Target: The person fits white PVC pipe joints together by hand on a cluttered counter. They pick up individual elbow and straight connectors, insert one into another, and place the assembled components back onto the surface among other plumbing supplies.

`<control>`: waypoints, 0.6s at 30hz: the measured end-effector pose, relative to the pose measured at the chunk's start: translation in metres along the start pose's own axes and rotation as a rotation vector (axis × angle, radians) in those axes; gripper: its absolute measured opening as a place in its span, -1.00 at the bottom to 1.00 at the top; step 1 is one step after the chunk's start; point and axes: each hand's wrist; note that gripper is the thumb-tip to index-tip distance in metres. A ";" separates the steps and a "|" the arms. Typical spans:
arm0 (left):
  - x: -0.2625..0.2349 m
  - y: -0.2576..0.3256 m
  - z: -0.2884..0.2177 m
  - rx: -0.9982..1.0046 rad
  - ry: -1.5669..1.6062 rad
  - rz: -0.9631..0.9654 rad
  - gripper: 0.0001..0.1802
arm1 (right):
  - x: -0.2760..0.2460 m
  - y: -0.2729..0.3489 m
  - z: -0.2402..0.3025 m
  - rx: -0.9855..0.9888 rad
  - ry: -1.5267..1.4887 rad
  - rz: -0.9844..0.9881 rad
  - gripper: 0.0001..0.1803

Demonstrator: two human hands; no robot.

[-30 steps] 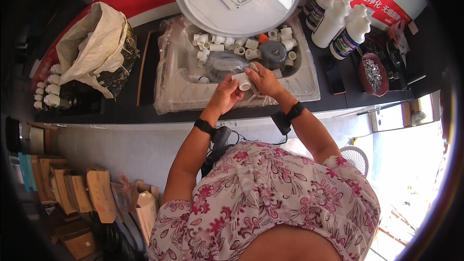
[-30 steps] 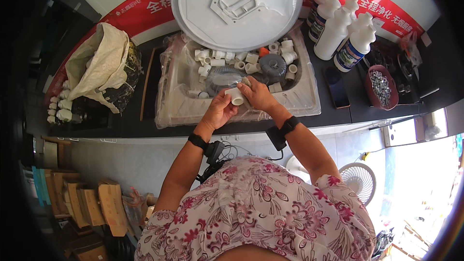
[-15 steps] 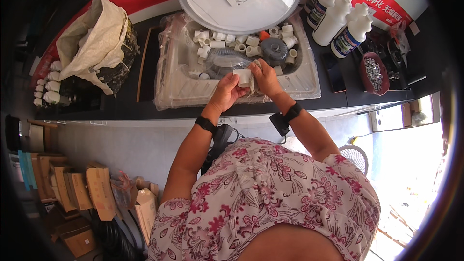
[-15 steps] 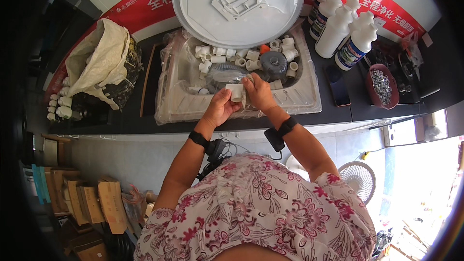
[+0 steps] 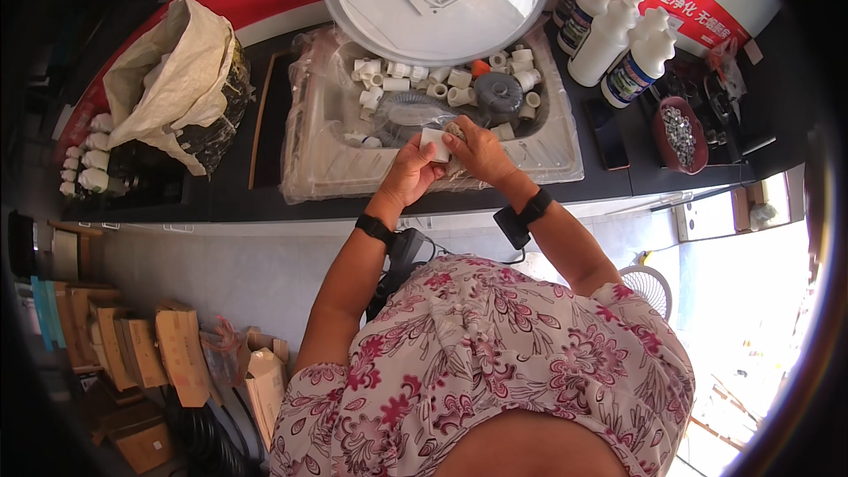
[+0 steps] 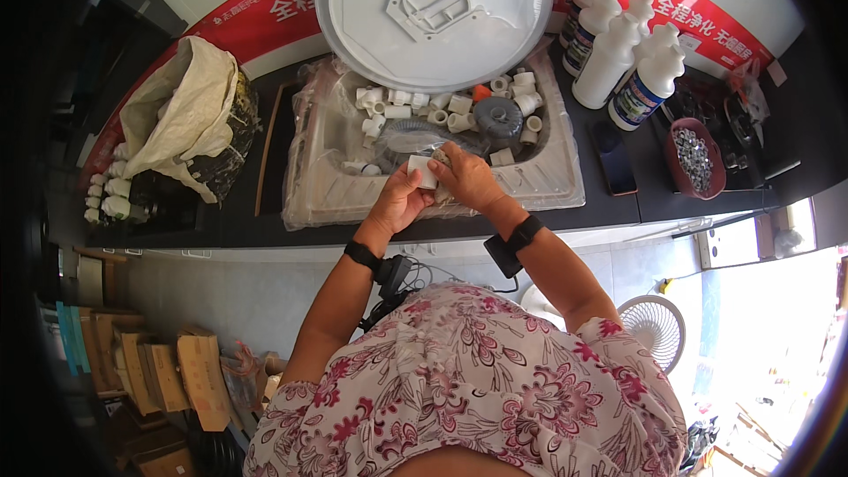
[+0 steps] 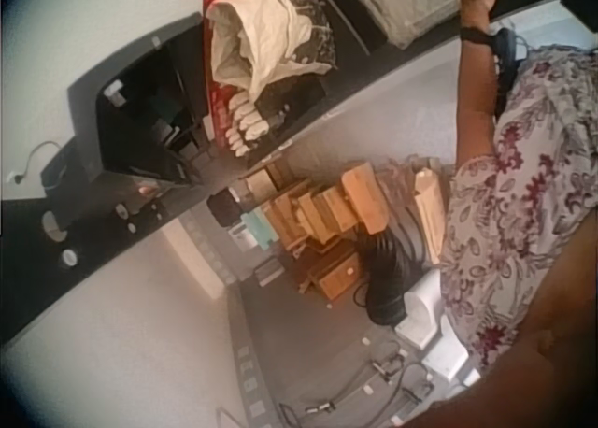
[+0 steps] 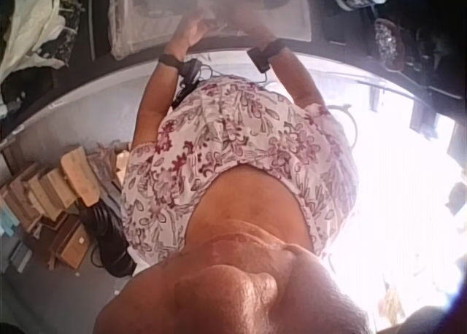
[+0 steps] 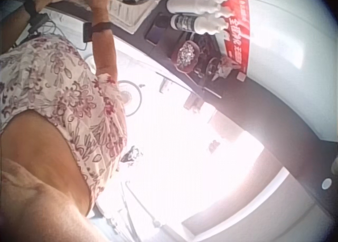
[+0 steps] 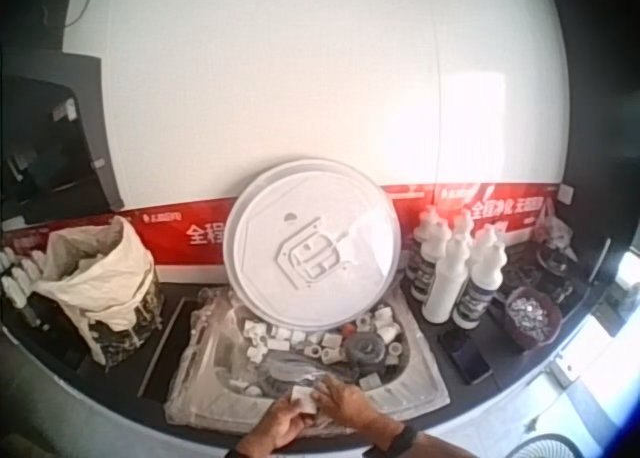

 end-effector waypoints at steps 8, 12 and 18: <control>0.006 0.001 -0.004 -0.025 0.041 -0.016 -0.70 | -0.001 -0.011 -0.001 0.130 0.007 -0.058 -0.68; 0.004 0.001 -0.003 -0.016 0.053 -0.018 -0.70 | -0.007 -0.004 0.012 0.122 -0.174 -0.095 -0.68; 0.005 0.002 -0.004 -0.029 0.090 -0.012 -0.64 | -0.008 0.003 0.005 -0.053 -0.205 -0.236 -0.68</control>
Point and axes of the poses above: each hand's wrist, its own y-axis away from the middle knuckle, its own x-axis out of the palm, z = x × y, and after that the axes turned 7 degrees about x, right-handed
